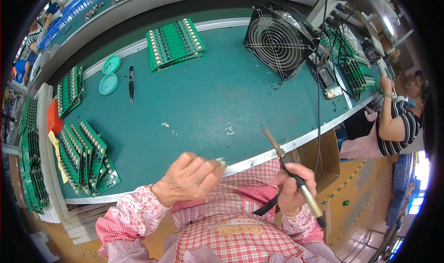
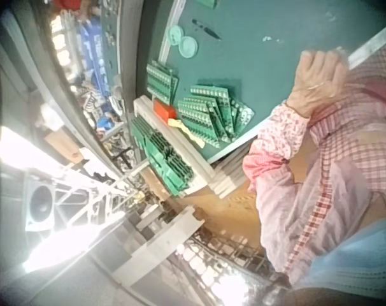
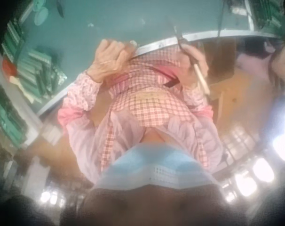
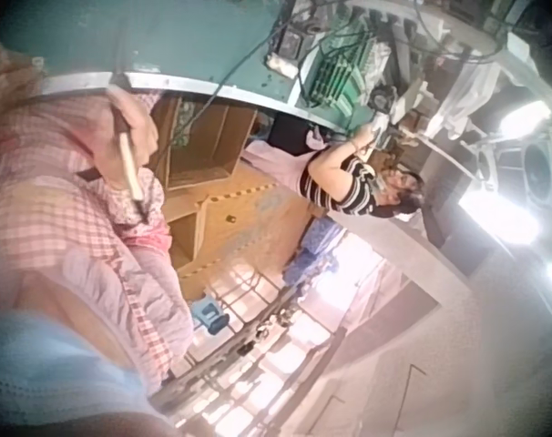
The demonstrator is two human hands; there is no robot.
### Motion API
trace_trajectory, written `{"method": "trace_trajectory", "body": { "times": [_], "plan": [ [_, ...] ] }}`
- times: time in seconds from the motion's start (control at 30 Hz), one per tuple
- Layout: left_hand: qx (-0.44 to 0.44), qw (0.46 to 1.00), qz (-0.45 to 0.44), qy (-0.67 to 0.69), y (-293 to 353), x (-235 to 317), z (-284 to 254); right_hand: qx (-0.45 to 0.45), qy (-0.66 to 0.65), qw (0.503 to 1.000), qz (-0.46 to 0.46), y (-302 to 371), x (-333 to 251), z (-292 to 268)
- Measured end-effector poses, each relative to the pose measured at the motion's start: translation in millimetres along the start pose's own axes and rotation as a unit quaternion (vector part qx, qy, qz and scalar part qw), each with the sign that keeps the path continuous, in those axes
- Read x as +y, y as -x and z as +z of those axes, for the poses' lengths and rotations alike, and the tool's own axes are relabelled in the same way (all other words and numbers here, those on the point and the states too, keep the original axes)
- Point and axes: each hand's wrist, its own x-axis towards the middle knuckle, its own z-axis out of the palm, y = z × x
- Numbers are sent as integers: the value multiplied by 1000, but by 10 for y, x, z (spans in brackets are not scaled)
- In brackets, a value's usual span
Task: The person attaches components to small circuit boards and solders them using a soldering iron and solder wire by hand, then solders components across a larger circuit board panel.
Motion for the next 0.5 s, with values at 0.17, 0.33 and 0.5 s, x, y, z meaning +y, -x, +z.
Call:
{"method": "trace_trajectory", "body": {
  "times": [0.17, 0.33, 0.5],
  "plan": [
    [34, 996, 78, -30, 20, -76, 55, -37, -97, 992, -78, 6, -11, -114],
    [66, 989, 118, -52, 53, -160, 63, -9, -89, 995, -32, 16, -174, -85],
    [62, 988, 128, -58, 41, -162, 59, -33, -131, 987, -82, 25, -161, -162]
  ]
}}
